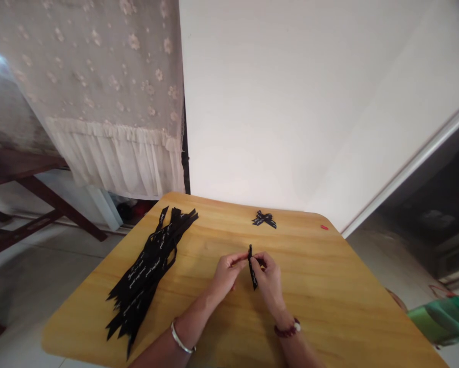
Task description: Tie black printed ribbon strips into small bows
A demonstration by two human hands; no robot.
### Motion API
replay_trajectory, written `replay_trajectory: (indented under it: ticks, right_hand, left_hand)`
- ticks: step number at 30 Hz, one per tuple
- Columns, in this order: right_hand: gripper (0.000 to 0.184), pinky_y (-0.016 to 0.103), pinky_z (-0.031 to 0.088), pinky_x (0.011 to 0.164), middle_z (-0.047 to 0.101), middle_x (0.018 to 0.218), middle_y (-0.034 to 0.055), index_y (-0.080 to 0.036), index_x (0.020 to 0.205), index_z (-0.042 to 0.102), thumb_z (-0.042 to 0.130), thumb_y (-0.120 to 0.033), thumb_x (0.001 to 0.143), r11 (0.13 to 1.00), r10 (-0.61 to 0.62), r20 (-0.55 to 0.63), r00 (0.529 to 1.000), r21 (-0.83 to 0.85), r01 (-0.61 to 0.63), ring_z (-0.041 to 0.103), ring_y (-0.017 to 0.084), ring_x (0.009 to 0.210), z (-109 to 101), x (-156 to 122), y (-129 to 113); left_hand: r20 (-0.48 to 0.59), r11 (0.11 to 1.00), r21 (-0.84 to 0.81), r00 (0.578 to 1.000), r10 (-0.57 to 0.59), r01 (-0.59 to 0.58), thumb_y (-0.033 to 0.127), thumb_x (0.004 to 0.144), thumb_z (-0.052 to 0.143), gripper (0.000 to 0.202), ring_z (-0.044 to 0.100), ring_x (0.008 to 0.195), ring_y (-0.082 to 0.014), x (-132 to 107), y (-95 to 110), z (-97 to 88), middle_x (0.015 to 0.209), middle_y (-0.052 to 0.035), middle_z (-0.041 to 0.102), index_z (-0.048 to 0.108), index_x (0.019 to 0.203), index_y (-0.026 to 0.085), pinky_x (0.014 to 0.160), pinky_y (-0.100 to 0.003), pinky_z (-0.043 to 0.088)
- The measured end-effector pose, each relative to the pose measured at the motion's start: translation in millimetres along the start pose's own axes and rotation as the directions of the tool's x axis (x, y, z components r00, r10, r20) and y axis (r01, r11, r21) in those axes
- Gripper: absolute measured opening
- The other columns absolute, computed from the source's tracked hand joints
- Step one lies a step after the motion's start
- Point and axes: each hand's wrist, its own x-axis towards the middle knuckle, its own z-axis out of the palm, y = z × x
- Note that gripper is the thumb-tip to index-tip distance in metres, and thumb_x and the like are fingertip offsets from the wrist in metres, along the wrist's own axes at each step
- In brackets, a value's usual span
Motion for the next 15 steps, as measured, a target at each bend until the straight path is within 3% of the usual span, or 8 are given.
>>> replay_trajectory:
  ticks: [5,8,11,13,15]
  right_hand:
    - [0.034,0.023,0.036,0.050,0.054,0.058,0.0007,-0.016,0.073,0.058,0.039,-0.043,0.080,0.999,0.019,0.040,0.999,0.040,-0.021,0.048,0.013,0.054,0.0,-1.6,-5.0]
    - [0.041,0.023,0.036,0.051,0.050,0.057,0.0001,-0.015,0.078,0.060,0.032,-0.045,0.083,0.998,0.003,0.055,0.998,0.061,-0.006,0.045,0.013,0.054,0.3,-3.6,-5.8]
    - [0.040,0.023,0.035,0.052,0.050,0.058,0.0000,-0.015,0.085,0.061,0.032,-0.044,0.083,0.999,-0.030,0.086,0.996,0.021,0.028,0.046,0.013,0.055,1.6,-6.8,-6.6]
    - [0.039,0.023,0.035,0.052,0.051,0.059,0.0002,-0.016,0.086,0.061,0.032,-0.042,0.084,0.998,-0.053,0.110,0.993,-0.019,0.055,0.047,0.014,0.056,1.6,-8.6,-8.0]
    - [0.037,0.023,0.035,0.052,0.053,0.060,0.0007,-0.017,0.087,0.061,0.032,-0.040,0.084,0.996,-0.072,0.126,0.989,-0.047,0.078,0.048,0.014,0.056,-0.3,-9.1,-9.4]
  left_hand:
    - [0.065,0.997,0.041,0.996,0.058,-0.061,0.030,0.062,0.061,0.045,0.033,0.025,0.0017,-0.4,1.5,-0.3,0.104,-0.0075,0.061,0.057,0.105,0.018,0.025,-0.017,0.023]
    - [0.046,0.998,-0.011,0.997,0.055,-0.055,0.026,0.060,0.063,0.045,0.031,0.025,0.0027,0.5,3.1,-1.3,0.104,-0.0072,0.060,0.056,0.103,0.017,0.024,-0.016,0.021]
    - [0.023,0.997,-0.065,0.998,0.053,-0.051,0.026,0.061,0.061,0.040,0.030,0.023,0.0007,3.1,1.9,-2.9,0.074,-0.0022,0.064,0.056,0.099,0.013,0.024,-0.016,0.018]
    - [-0.001,0.994,-0.098,0.999,0.042,-0.042,0.027,0.063,0.058,0.036,0.027,0.021,-0.0012,5.9,-0.2,-4.9,0.046,0.0043,0.055,0.056,0.096,0.010,0.024,-0.016,0.014]
    - [-0.021,0.992,-0.123,0.999,0.029,-0.031,0.029,0.065,0.056,0.035,0.024,0.020,-0.0025,8.9,-2.3,-7.6,0.032,0.0089,0.042,0.056,0.094,0.010,0.024,-0.017,0.010]
